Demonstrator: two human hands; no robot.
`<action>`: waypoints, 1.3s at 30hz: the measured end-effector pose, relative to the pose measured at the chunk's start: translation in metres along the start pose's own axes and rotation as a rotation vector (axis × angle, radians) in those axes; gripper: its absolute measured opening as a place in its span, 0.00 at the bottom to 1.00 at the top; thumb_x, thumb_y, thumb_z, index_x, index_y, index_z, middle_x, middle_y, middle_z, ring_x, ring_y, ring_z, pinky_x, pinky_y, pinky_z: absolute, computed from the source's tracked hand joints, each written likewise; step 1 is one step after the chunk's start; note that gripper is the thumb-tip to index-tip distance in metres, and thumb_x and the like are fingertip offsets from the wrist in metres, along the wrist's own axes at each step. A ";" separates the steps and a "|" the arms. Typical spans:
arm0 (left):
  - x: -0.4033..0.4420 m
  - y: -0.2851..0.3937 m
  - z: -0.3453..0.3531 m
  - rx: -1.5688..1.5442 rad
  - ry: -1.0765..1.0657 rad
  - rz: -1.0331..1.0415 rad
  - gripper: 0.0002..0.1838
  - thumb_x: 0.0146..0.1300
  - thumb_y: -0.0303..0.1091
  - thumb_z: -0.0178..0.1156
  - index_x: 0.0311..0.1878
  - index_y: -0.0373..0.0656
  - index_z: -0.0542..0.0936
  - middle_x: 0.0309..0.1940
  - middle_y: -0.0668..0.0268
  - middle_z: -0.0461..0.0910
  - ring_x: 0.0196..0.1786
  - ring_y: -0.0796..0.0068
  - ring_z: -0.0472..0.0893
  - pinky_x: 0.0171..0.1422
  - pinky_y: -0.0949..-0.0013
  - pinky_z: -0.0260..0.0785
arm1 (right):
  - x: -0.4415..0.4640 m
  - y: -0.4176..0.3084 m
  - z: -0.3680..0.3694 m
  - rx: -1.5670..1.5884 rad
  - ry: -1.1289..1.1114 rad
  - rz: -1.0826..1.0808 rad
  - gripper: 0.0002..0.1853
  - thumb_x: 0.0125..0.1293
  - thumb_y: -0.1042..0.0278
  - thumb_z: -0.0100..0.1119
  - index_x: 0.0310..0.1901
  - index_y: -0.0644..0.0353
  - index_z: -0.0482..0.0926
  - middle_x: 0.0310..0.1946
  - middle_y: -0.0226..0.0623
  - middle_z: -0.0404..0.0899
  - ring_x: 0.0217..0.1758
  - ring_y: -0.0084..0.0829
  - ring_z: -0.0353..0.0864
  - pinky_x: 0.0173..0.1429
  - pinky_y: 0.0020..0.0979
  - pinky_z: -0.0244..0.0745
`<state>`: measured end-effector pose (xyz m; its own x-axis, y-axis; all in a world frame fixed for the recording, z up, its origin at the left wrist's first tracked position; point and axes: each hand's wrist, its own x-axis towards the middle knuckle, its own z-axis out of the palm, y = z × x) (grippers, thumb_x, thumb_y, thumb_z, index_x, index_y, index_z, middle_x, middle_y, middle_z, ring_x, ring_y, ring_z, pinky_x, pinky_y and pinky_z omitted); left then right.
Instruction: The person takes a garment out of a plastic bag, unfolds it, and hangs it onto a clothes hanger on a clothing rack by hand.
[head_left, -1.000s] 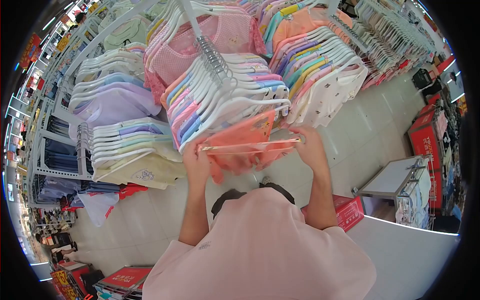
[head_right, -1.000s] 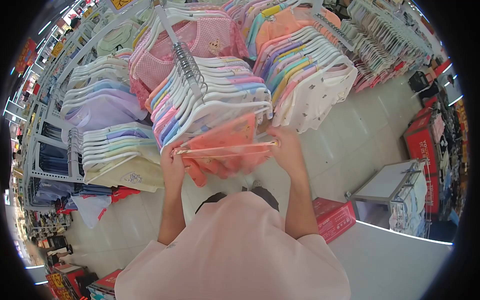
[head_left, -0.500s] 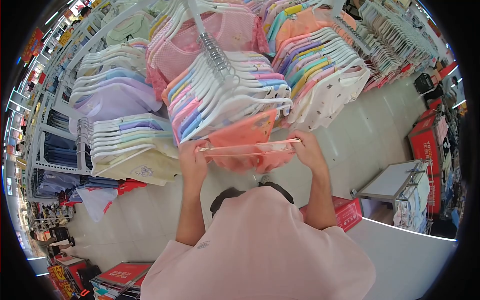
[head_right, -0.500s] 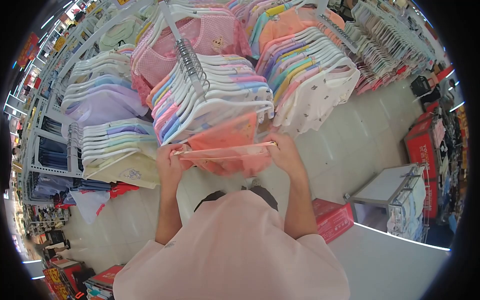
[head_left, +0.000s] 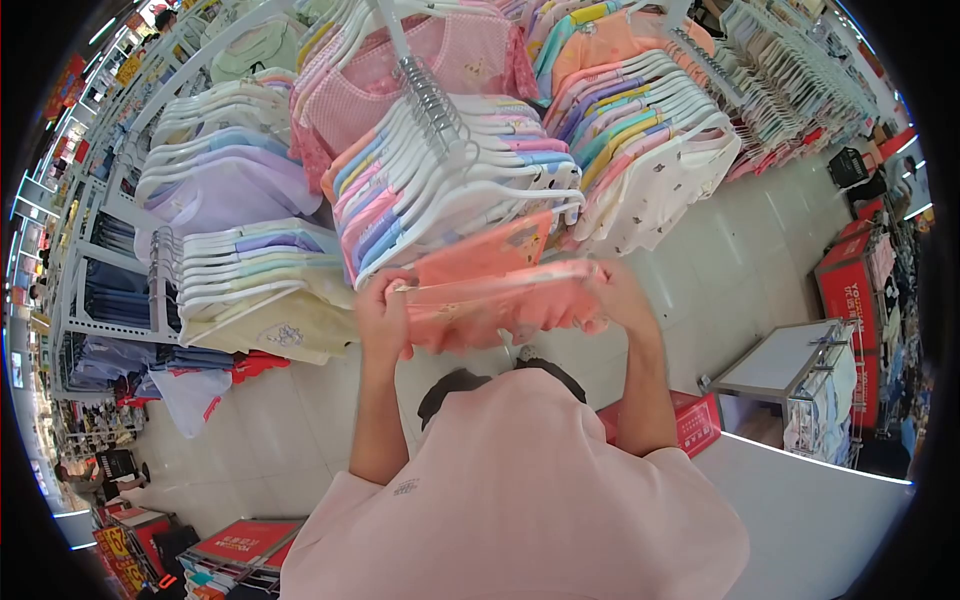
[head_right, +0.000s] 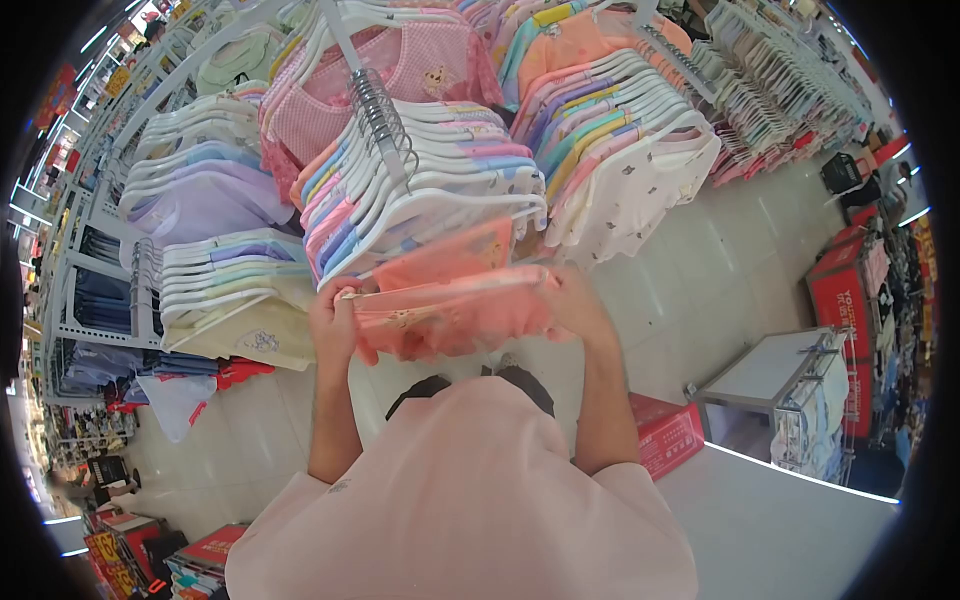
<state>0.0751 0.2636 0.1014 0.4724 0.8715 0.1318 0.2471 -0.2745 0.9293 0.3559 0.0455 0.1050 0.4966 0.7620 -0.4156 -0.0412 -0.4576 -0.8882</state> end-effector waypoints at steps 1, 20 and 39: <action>-0.001 -0.004 0.001 -0.030 -0.050 0.024 0.12 0.66 0.27 0.52 0.44 0.32 0.82 0.35 0.62 0.83 0.39 0.74 0.80 0.46 0.69 0.71 | 0.009 0.011 -0.004 -0.024 0.102 -0.183 0.10 0.66 0.70 0.59 0.43 0.66 0.84 0.32 0.31 0.79 0.29 0.19 0.75 0.32 0.27 0.71; -0.025 0.050 0.081 -0.196 -0.458 0.151 0.12 0.63 0.37 0.69 0.43 0.39 0.81 0.30 0.66 0.81 0.29 0.77 0.79 0.30 0.69 0.70 | -0.016 -0.056 0.058 0.052 -0.093 -0.426 0.11 0.68 0.69 0.59 0.47 0.66 0.83 0.29 0.28 0.80 0.31 0.17 0.75 0.36 0.26 0.73; -0.023 0.072 0.037 -0.930 -0.231 -0.066 0.27 0.71 0.30 0.60 0.71 0.34 0.66 0.62 0.55 0.77 0.60 0.65 0.81 0.60 0.62 0.78 | 0.073 0.116 0.069 0.122 -0.602 -0.188 0.23 0.74 0.62 0.54 0.66 0.60 0.76 0.61 0.37 0.77 0.67 0.33 0.74 0.73 0.36 0.66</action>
<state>0.1132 0.2091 0.1529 0.6610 0.7449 0.0903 -0.4438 0.2911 0.8476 0.3274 0.0797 -0.0420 -0.0675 0.9643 -0.2561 -0.1172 -0.2625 -0.9578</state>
